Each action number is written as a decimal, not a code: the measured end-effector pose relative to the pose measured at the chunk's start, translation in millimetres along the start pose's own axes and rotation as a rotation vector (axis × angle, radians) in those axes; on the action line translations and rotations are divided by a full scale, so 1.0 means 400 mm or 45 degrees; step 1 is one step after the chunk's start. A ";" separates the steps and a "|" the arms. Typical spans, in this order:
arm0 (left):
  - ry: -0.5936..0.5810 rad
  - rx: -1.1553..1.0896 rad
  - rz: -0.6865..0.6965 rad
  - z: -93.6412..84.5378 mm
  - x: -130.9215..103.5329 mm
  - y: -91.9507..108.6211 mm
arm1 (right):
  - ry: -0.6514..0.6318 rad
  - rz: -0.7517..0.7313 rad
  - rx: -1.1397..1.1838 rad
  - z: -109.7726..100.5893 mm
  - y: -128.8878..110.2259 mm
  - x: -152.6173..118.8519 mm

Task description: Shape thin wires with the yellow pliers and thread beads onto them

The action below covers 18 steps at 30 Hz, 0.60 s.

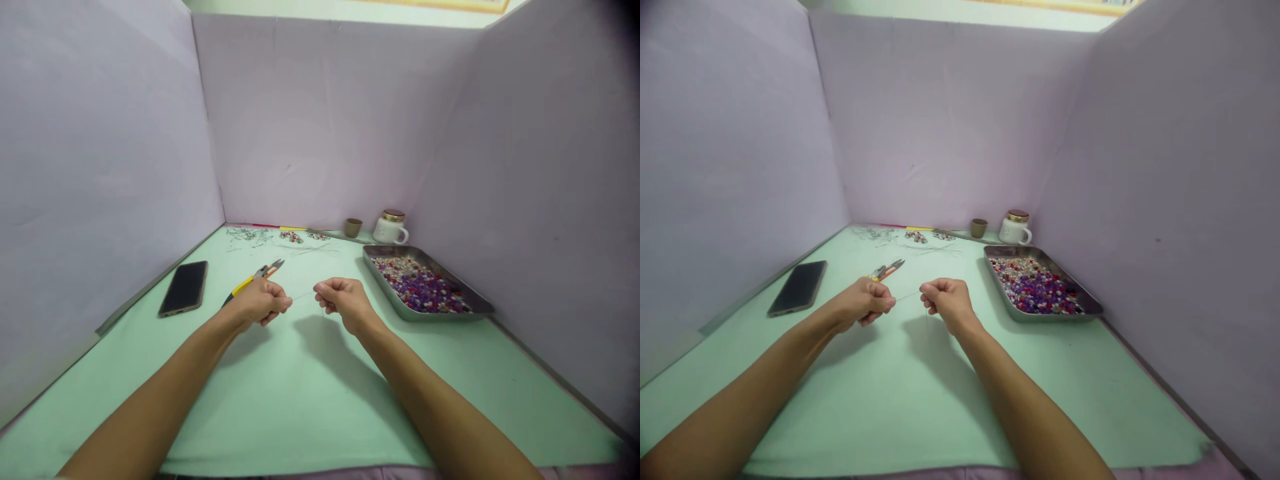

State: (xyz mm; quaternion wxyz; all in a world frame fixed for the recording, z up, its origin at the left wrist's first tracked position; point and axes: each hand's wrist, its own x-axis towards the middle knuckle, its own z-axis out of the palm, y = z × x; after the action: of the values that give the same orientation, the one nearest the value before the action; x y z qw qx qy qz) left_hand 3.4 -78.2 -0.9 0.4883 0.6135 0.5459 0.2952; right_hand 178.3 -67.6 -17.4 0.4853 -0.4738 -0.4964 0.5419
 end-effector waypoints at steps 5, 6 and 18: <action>0.123 0.143 -0.011 -0.078 -0.010 0.001 | 0.066 0.049 0.069 -0.025 -0.004 0.012; 0.287 0.203 -0.010 -0.091 -0.013 0.005 | 0.072 0.062 0.081 -0.028 -0.003 0.012; 0.103 -0.146 -0.034 0.035 -0.015 0.019 | -0.432 0.120 0.155 0.028 0.017 -0.038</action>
State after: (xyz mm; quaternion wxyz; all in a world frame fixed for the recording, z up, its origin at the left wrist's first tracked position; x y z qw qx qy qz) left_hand 17.4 -87.4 2.2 0.5040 0.5647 0.5557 0.3440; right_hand 168.1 -84.0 -23.2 0.3963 -0.3680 -0.5147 0.6653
